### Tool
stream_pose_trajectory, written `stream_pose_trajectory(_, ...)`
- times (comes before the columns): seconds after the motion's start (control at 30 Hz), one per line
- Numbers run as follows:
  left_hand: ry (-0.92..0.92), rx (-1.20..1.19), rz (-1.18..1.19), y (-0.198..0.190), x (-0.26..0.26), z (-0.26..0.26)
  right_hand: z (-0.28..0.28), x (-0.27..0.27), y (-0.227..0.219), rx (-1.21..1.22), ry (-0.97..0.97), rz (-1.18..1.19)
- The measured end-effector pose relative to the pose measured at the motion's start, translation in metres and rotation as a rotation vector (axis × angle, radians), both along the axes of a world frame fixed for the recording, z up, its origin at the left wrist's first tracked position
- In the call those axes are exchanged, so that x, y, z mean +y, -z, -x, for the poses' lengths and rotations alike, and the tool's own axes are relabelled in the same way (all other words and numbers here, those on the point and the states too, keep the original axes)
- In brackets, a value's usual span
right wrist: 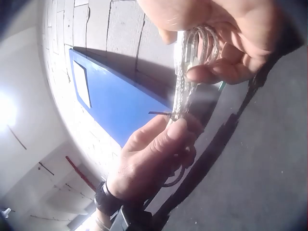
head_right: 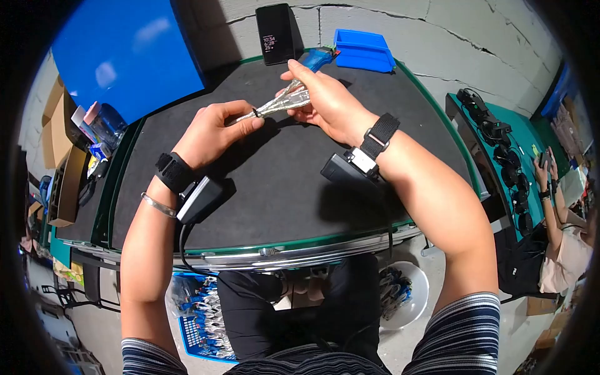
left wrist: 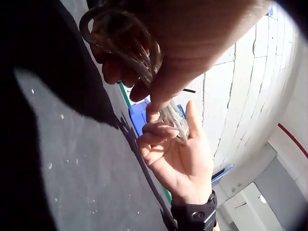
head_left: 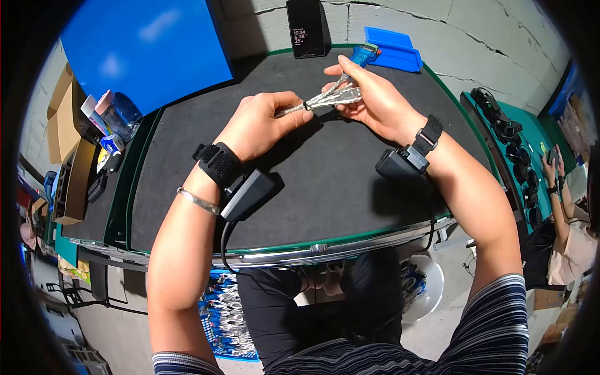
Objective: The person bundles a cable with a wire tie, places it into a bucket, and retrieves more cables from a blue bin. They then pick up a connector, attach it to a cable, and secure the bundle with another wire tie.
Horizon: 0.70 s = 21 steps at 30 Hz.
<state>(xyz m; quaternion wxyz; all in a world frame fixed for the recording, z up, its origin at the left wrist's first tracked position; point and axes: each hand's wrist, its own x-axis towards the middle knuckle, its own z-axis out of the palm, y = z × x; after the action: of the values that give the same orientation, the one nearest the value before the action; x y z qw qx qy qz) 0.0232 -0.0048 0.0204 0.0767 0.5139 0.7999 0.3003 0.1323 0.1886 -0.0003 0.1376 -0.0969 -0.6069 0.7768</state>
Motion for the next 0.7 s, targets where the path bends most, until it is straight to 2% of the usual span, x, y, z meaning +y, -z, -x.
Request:
stream_pose_trajectory(0.23, 0.03, 0.002, 0.013, -0.001, -0.002, -0.004, -0.001, -0.012, -0.003, 0.033, 0.076, -0.093)
stream_pose_trajectory(0.37, 0.15, -0.109, -0.075, 0.004, -0.003, -0.004, -0.004, -0.013, -0.007, 0.084, 0.117, -0.17)
stream_pose_trajectory(0.47, 0.212, -0.221, -0.021, 0.005, -0.003, -0.002, -0.004, -0.011, -0.005, 0.101, 0.079, -0.191)
stream_pose_trajectory(0.53, 0.337, -0.325, 0.014, 0.007, -0.003, -0.001, -0.003, -0.009, -0.004, 0.104, 0.049, -0.191)
stream_pose_trajectory(0.7, 0.345, -0.318, 0.009, 0.01, -0.002, 0.003, -0.001, -0.006, -0.003, 0.11, 0.096, -0.182)
